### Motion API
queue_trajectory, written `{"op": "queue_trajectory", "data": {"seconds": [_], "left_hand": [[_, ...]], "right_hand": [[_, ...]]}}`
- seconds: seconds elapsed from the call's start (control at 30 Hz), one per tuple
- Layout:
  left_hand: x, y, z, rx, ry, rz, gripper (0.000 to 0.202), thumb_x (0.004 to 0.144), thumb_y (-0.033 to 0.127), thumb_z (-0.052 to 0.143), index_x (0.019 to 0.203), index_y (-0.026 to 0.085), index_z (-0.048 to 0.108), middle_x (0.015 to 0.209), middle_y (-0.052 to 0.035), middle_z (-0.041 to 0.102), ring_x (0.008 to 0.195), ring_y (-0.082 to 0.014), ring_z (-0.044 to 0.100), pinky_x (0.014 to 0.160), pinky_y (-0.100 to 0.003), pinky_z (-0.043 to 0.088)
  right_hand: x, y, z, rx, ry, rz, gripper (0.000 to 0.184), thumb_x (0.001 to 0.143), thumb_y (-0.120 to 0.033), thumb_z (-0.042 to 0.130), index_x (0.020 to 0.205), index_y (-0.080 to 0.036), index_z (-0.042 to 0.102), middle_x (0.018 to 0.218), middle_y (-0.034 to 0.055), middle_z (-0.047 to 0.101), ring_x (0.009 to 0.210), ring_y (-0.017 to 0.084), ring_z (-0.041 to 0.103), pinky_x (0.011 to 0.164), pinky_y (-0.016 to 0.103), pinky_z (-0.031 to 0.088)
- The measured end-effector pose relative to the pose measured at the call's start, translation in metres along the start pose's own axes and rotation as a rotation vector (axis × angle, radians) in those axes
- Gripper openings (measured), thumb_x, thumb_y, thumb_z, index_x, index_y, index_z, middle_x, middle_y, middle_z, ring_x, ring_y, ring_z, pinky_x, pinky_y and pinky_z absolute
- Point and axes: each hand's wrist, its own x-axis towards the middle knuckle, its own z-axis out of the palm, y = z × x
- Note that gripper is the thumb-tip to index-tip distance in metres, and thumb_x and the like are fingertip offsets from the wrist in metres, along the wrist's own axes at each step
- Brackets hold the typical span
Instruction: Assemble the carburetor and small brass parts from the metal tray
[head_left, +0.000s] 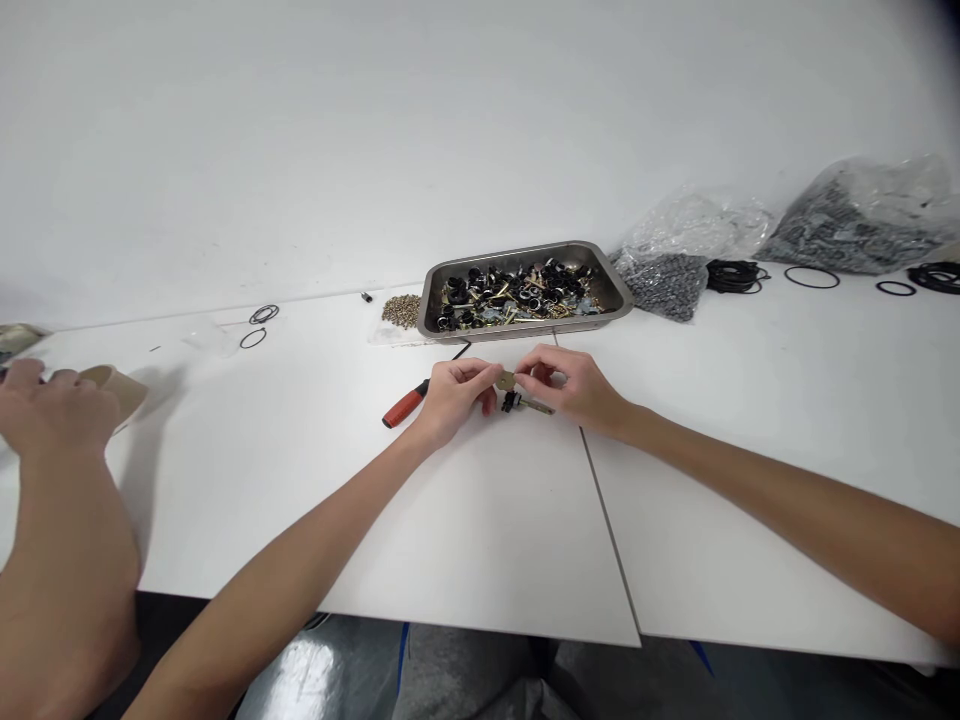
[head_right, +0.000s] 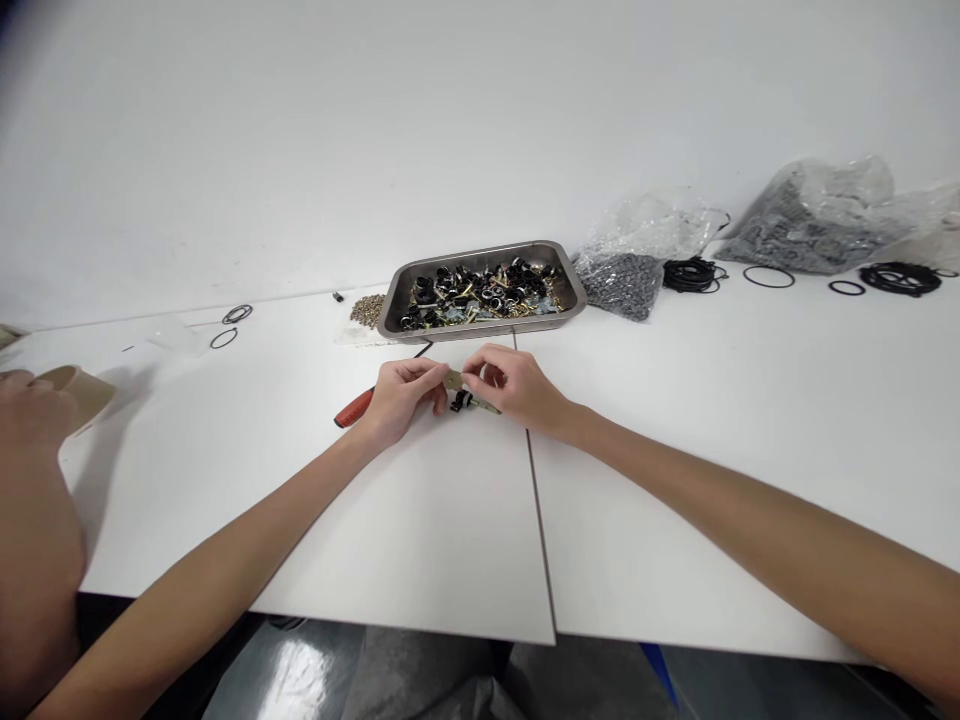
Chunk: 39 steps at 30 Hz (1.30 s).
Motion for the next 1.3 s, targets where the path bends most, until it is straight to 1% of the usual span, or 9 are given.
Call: {"op": "queue_trajectory", "data": {"seconds": [0.13,0.3,0.43,0.63,0.77,0.9,1.03,1.17,1.3], "left_hand": [[0.0,0.001,0.0,-0.002,-0.008,0.003,0.032,0.079,0.044,0.069,0.079,0.012,0.07,0.058,-0.004,0.061,0.047,-0.0111,0.053,0.049,-0.024,0.043],[-0.001,0.001,0.0,-0.047,-0.026,0.018,0.03,0.075,0.04,0.074,0.088,0.012,0.071,0.079,-0.0082,0.068,0.05,-0.0104,0.055,0.049,-0.025,0.045],[0.0,0.001,-0.001,-0.029,-0.034,0.002,0.034,0.071,0.04,0.078,0.091,0.013,0.071,0.076,-0.008,0.068,0.05,-0.0107,0.055,0.049,-0.026,0.046],[0.0,0.004,0.001,0.019,-0.024,0.002,0.035,0.068,0.042,0.079,0.089,0.014,0.07,0.073,-0.0068,0.068,0.05,-0.012,0.055,0.049,-0.028,0.046],[-0.001,0.009,0.003,0.059,-0.008,-0.007,0.03,0.066,0.043,0.081,0.083,0.02,0.071,0.064,-0.0028,0.065,0.054,-0.0157,0.058,0.05,-0.03,0.046],[-0.002,0.011,0.003,0.098,-0.005,-0.026,0.03,0.063,0.047,0.082,0.079,0.024,0.071,0.061,-0.001,0.063,0.06,-0.0188,0.061,0.05,-0.031,0.045],[-0.001,0.01,0.002,0.135,-0.006,-0.019,0.029,0.064,0.048,0.081,0.078,0.025,0.07,0.06,-0.0012,0.063,0.061,-0.0205,0.062,0.05,-0.032,0.045],[-0.001,0.009,0.002,0.134,-0.011,0.003,0.027,0.066,0.047,0.08,0.078,0.025,0.07,0.06,-0.0008,0.063,0.06,-0.0197,0.061,0.051,-0.033,0.046],[-0.001,0.009,0.002,0.121,-0.009,-0.021,0.029,0.065,0.047,0.081,0.078,0.025,0.069,0.06,-0.0008,0.063,0.06,-0.019,0.061,0.052,-0.032,0.047]], "right_hand": [[0.0,0.0,0.0,0.036,-0.003,0.041,0.015,0.086,-0.031,0.06,0.08,-0.017,0.063,0.071,0.001,0.058,0.06,0.011,0.049,0.053,0.023,0.04],[0.0,-0.002,-0.001,0.044,0.043,0.06,0.017,0.086,-0.032,0.058,0.081,-0.017,0.062,0.073,0.0023,0.06,0.063,0.011,0.051,0.054,0.024,0.04],[0.0,-0.003,-0.001,0.048,0.061,0.077,0.016,0.086,-0.031,0.058,0.08,-0.017,0.061,0.072,0.002,0.06,0.061,0.011,0.051,0.053,0.024,0.039],[0.0,-0.002,-0.001,0.048,0.063,0.074,0.016,0.086,-0.031,0.059,0.08,-0.017,0.061,0.072,0.0019,0.06,0.061,0.011,0.051,0.053,0.024,0.04],[0.0,-0.002,-0.002,0.052,0.057,0.067,0.015,0.085,-0.031,0.059,0.079,-0.017,0.061,0.069,0.0009,0.058,0.06,0.011,0.05,0.053,0.024,0.04],[-0.001,-0.002,-0.001,0.064,0.041,0.068,0.015,0.085,-0.031,0.059,0.08,-0.018,0.061,0.071,0.0015,0.059,0.063,0.012,0.052,0.055,0.025,0.042],[-0.001,-0.002,-0.001,0.066,0.026,0.048,0.013,0.085,-0.03,0.059,0.081,-0.018,0.061,0.073,0.0016,0.06,0.065,0.012,0.054,0.057,0.025,0.043],[-0.001,-0.002,-0.001,0.06,0.028,0.024,0.013,0.086,-0.03,0.059,0.081,-0.018,0.061,0.073,0.0013,0.059,0.065,0.012,0.054,0.057,0.025,0.044],[-0.002,-0.002,-0.001,0.051,0.03,0.011,0.013,0.086,-0.03,0.059,0.081,-0.018,0.061,0.074,0.001,0.06,0.065,0.012,0.053,0.058,0.025,0.044]]}}
